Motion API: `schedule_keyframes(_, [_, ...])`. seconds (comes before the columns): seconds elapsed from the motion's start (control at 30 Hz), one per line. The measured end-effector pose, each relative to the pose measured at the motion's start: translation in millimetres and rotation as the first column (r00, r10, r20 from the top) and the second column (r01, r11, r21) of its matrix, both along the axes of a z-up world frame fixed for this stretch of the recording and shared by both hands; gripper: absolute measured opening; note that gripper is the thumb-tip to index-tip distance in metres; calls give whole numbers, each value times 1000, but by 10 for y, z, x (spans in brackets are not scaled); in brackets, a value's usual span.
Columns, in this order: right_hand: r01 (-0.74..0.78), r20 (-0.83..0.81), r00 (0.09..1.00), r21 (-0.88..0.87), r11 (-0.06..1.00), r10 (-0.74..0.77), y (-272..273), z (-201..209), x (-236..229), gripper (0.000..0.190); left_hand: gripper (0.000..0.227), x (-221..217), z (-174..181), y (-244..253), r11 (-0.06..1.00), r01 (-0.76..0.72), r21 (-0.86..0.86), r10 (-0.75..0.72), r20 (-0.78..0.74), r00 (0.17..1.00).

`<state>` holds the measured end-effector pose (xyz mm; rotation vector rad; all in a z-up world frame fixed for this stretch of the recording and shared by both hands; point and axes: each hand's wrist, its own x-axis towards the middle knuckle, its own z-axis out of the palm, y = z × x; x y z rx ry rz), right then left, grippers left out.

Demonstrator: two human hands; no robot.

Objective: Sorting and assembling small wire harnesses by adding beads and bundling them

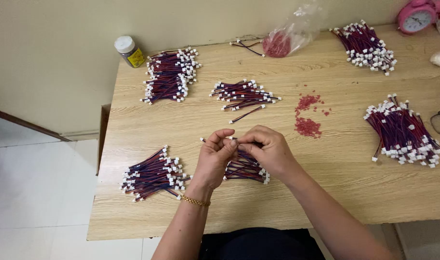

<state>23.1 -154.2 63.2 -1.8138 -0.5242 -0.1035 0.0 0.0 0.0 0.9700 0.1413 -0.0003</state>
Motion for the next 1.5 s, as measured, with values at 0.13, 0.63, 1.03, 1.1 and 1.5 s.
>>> schedule_keyframes(0.13, [-6, -4, 1000, 17, 1000, 6, 8, -105, 34, 7, 29, 7, -26, 18, 1000, 19, 1, -19, -6, 1000])
schedule_keyframes(0.63, [-28, -410, 905, 218, 976, 117, -60, -205, 78, 19, 36, 49, 137, 75, 992, 121, 43, -122, 30, 992])
schedule_keyframes(1.03, [32, -267, 957, -276, 961, -109, -322, -453, 333, 19, 31, 119, -32, 232, 543, 236, 806, -107, -213, 971])
schedule_keyframes(1.1, [298, -164, 919, -311, 903, -360, -604, -528, 541, 25, 18, 96, 99, 263, 344, 302, 889, -97, -287, 953])
schedule_keyframes(1.5, [380, 146, 818, -864, 331, -557, -1210, -1193, 1332, 25, 37, 886, -470, 144, -62, 37, 997, -18, -38, 999])
